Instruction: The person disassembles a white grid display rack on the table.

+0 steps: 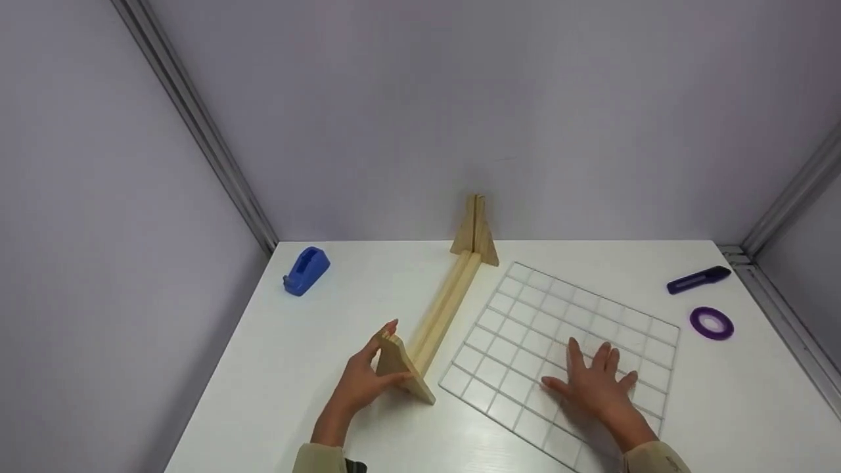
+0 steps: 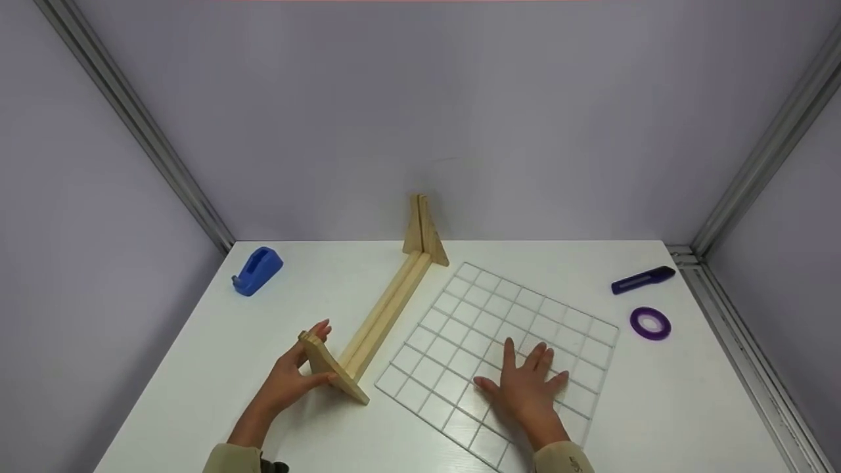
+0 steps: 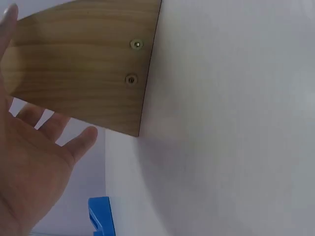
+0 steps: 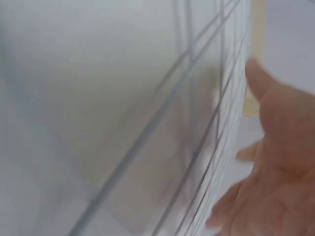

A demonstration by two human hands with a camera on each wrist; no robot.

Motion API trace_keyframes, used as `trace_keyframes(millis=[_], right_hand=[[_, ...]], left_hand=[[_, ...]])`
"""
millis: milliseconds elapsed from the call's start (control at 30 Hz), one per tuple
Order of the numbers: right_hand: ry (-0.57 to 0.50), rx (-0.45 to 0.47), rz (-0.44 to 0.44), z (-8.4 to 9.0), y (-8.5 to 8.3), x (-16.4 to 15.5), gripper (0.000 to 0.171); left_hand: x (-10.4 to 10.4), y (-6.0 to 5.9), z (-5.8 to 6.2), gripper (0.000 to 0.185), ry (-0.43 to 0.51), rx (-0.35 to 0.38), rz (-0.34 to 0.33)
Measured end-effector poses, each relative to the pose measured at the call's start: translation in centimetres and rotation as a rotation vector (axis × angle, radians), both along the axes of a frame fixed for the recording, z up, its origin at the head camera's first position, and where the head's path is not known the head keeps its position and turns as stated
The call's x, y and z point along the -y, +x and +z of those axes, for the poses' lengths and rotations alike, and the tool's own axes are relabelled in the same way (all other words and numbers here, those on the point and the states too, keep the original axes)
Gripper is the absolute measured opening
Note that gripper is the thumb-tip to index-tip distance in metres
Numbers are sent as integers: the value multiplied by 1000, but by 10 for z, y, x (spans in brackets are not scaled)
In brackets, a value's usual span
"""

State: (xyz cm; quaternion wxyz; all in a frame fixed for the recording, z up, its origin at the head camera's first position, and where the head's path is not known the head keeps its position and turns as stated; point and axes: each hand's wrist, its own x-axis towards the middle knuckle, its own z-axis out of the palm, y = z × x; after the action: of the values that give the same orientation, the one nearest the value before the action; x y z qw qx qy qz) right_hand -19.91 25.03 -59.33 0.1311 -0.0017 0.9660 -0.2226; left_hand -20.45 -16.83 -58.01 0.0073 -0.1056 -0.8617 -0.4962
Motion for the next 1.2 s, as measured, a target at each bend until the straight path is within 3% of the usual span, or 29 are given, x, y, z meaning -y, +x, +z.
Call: trace_keyframes(millis=[167, 333, 867, 1200], right_hand=[[77, 33, -102, 3, 9, 5, 117], [131, 44, -134, -4, 15, 11, 121], [75, -34, -29, -18, 12, -7, 118], [64, -82, 34, -22, 4, -18, 119]], left_hand=[[10, -10, 4, 72, 46, 44, -81], [9, -12, 2, 53, 84, 101, -94], [-1, -3, -7, 42, 85, 94, -13], [-5, 15, -9, 49, 119, 112, 44]])
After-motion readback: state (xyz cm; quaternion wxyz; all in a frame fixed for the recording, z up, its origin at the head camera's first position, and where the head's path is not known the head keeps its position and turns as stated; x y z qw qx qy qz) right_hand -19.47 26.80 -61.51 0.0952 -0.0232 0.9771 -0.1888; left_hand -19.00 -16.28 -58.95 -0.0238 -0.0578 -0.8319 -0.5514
